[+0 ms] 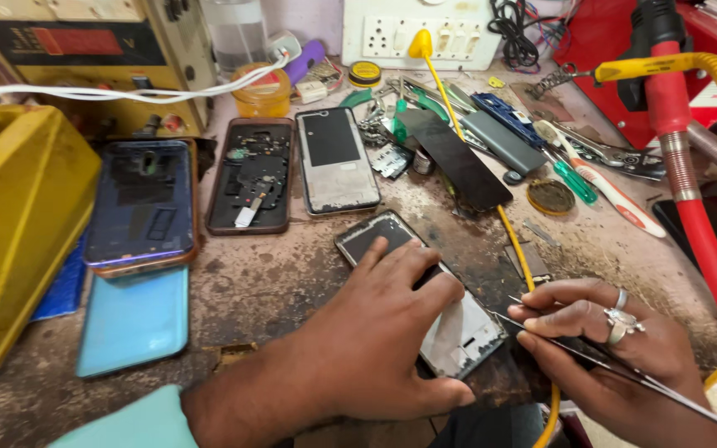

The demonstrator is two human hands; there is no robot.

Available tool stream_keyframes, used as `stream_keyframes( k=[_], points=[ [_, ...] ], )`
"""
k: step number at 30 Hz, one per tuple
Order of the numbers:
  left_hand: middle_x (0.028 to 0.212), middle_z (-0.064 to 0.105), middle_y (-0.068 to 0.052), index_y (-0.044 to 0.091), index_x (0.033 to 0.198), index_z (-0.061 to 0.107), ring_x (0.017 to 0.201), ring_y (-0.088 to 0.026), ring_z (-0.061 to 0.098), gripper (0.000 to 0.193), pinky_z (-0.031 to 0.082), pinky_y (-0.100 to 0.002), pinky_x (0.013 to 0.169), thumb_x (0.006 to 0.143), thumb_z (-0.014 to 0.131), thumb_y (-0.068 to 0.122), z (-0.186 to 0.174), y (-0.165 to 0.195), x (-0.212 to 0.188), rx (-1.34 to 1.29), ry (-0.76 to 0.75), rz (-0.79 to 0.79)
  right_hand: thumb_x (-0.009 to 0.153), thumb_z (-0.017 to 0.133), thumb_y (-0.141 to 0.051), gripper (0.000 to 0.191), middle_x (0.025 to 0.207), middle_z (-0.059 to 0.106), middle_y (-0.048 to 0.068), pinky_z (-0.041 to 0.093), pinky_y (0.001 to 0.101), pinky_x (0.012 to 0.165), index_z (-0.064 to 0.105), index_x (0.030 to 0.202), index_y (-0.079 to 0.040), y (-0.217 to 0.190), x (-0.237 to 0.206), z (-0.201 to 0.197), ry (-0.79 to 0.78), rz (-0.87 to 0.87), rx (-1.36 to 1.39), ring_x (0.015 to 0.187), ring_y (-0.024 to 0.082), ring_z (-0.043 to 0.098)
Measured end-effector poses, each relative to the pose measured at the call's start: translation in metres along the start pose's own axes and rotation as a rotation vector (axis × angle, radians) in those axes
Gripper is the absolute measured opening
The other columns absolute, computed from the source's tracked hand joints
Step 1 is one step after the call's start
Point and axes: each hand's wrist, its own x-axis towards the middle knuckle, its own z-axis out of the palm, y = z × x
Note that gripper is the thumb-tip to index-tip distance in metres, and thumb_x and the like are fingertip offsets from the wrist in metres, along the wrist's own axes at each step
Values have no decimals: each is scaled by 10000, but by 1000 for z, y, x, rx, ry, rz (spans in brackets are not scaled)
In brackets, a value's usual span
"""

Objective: The person holds a disassembled smartphone and pries the back cover away from the frame by hand. They then hold the frame steady on the workbench and use a black blade-like tool to scrape old adhesive and residue from the phone's edges, working around the perimeter.

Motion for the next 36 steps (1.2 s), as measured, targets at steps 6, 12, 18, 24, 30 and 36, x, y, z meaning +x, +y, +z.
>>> stream_keyframes(
  k=[6,12,18,24,30,36],
  points=[
    [1459,477,-291,39,1349,550,1427,-494,418,812,249,-566,1227,739,824,500,-14,-14,11,-87,-88,159,789,812,-49,156,1055,757,68,625,258,849,721,904,-103,-5,-10,5,91,84,73,952,128,790],
    [1363,539,-189,60,1283,578,1326,-414,503,796,263,-589,1184,685,836,519,-25,-20,29,-31,-145,110,779,815,-23,164,1034,762,83,630,264,841,725,897,-92,-8,-7,7,119,98,113,941,143,794],
    [1375,495,-216,58,1263,566,1257,-430,505,936,380,-539,1060,680,743,769,-29,-15,38,-20,-225,3,780,820,-46,154,1026,765,77,638,263,824,708,872,-97,-14,-11,5,116,145,40,938,157,758],
    [1419,455,-275,107,1219,601,1377,-474,391,883,278,-570,1155,696,653,817,-3,-15,37,48,-24,-62,767,825,-63,155,1023,763,77,637,266,810,708,865,-91,-17,-8,4,94,122,-2,934,152,783],
    [1506,252,-419,-75,1457,396,1452,-577,127,1206,67,-600,1167,737,612,868,15,-21,33,155,82,-41,774,807,-23,139,1003,770,71,634,272,816,696,832,-83,-28,-11,8,134,189,-5,931,158,770],
    [1522,254,-416,-61,1461,367,1457,-581,118,1189,64,-591,1169,771,549,890,17,-23,33,241,27,-36,773,816,-26,142,983,770,69,628,272,810,695,824,-80,-33,-14,14,172,208,-62,922,156,752]
  ],
)
